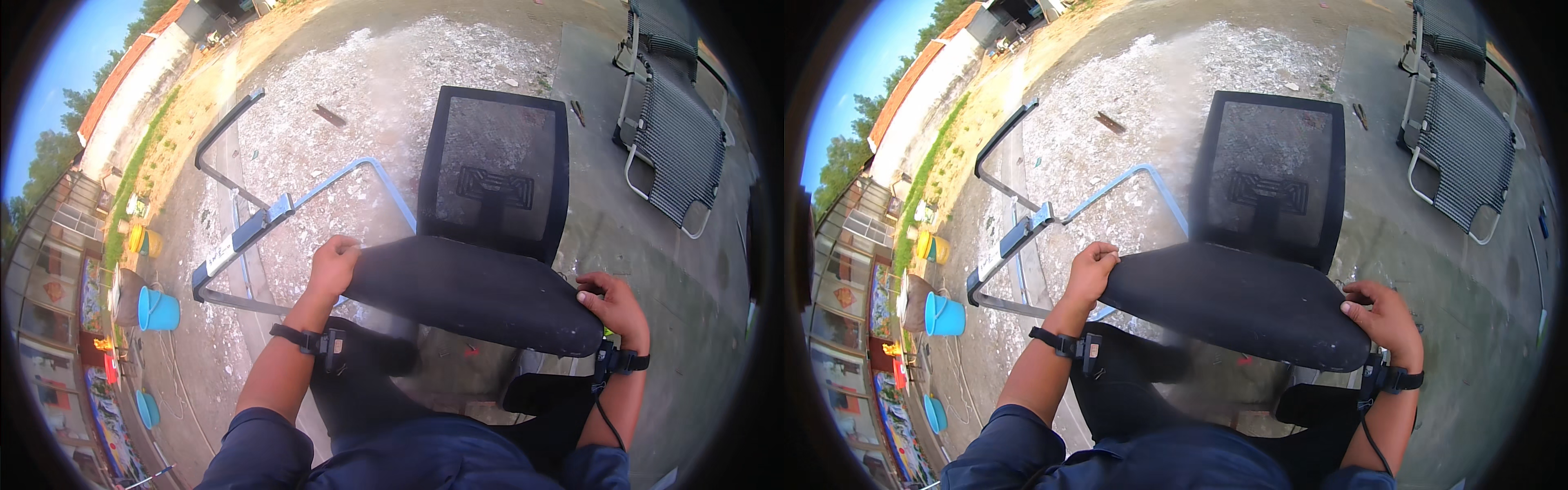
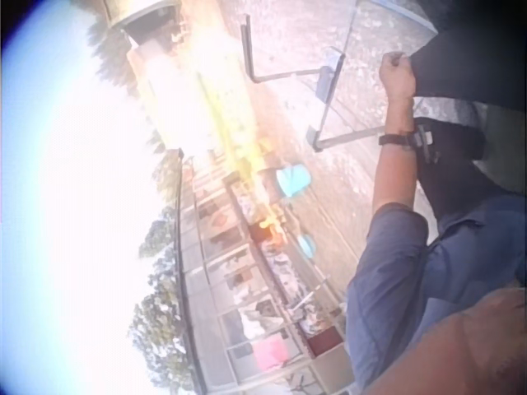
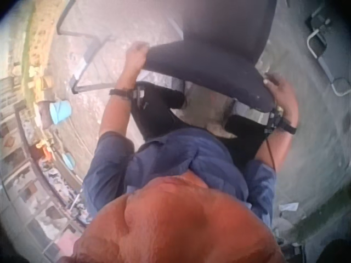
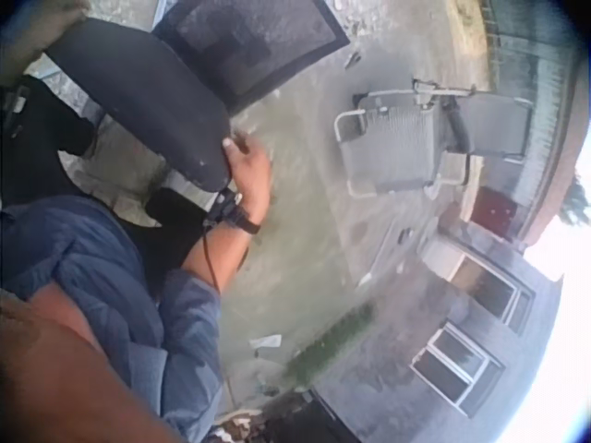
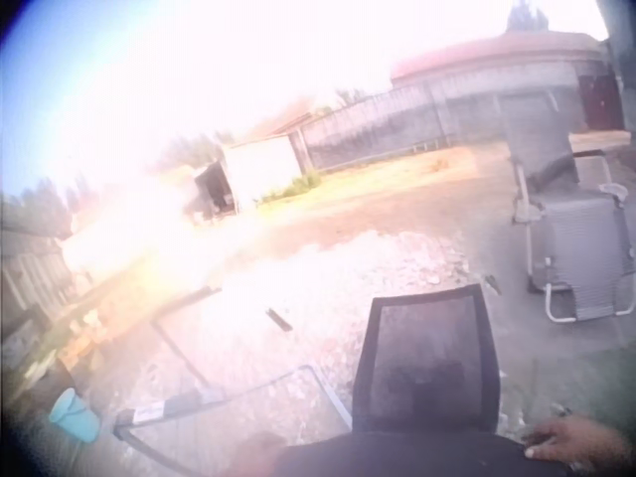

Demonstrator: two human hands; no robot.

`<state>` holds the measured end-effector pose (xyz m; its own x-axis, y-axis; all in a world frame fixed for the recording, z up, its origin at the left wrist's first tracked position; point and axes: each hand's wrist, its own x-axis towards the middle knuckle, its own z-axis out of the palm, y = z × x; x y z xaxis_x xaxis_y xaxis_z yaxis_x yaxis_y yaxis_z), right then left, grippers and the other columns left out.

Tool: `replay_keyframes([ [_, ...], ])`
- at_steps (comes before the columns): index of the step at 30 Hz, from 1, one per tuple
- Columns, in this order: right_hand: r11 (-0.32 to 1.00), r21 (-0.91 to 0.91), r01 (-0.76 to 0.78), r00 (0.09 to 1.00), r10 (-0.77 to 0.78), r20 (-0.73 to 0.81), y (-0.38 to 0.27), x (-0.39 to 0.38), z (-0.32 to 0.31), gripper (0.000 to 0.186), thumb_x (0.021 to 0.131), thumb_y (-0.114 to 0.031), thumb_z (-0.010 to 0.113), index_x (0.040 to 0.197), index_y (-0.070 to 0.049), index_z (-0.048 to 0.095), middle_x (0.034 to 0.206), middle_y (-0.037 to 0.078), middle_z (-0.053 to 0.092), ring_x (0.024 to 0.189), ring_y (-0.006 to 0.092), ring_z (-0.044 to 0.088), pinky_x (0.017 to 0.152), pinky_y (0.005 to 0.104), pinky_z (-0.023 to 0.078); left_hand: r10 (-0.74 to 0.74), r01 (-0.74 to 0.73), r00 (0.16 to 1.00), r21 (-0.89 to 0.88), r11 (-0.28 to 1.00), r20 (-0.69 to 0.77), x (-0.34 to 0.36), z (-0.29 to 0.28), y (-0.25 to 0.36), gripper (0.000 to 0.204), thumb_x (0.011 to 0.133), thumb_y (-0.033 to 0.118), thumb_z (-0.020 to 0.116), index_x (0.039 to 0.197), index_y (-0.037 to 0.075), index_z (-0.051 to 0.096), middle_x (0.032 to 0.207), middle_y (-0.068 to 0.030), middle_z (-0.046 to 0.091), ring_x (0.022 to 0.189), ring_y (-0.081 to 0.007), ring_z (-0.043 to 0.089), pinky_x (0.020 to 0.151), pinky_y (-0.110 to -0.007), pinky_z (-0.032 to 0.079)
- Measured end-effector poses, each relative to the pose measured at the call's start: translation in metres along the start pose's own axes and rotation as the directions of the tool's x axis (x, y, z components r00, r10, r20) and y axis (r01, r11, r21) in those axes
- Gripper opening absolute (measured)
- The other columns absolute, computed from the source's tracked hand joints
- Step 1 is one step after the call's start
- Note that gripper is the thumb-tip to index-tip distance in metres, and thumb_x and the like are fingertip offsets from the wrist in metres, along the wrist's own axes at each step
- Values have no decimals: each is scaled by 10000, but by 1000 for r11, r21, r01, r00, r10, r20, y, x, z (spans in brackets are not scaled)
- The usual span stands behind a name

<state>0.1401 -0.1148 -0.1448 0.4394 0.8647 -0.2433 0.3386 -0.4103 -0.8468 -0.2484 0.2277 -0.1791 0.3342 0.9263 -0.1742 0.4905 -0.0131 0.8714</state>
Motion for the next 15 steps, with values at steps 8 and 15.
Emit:
replay_keyframes([
  [8, 985, 171, 16, 997, -30, 75, -1, -3, -6, 426, 864, -260, 739, 1192, 1, 663, 1082, 118, 694, 1034, 213, 645, 929, 360, 502, 8, -8, 1000, 34, 999, -12, 10, 5, 10, 198, 891, 72, 614, 1052, -37, 650, 890, -83, 686, 807, -141, 641, 725, -261, 500],
  [15, 958, 279, 68, 987, -106, 121, -2, -4, -5, 583, 796, -402, 779, 1198, 3, 659, 1143, 111, 668, 1102, 225, 614, 997, 357, 452, 45, -44, 999, 49, 998, -27, 23, 3, 4, 186, 887, 82, 619, 1031, -31, 655, 881, -78, 685, 800, -139, 639, 726, -263, 502],
])
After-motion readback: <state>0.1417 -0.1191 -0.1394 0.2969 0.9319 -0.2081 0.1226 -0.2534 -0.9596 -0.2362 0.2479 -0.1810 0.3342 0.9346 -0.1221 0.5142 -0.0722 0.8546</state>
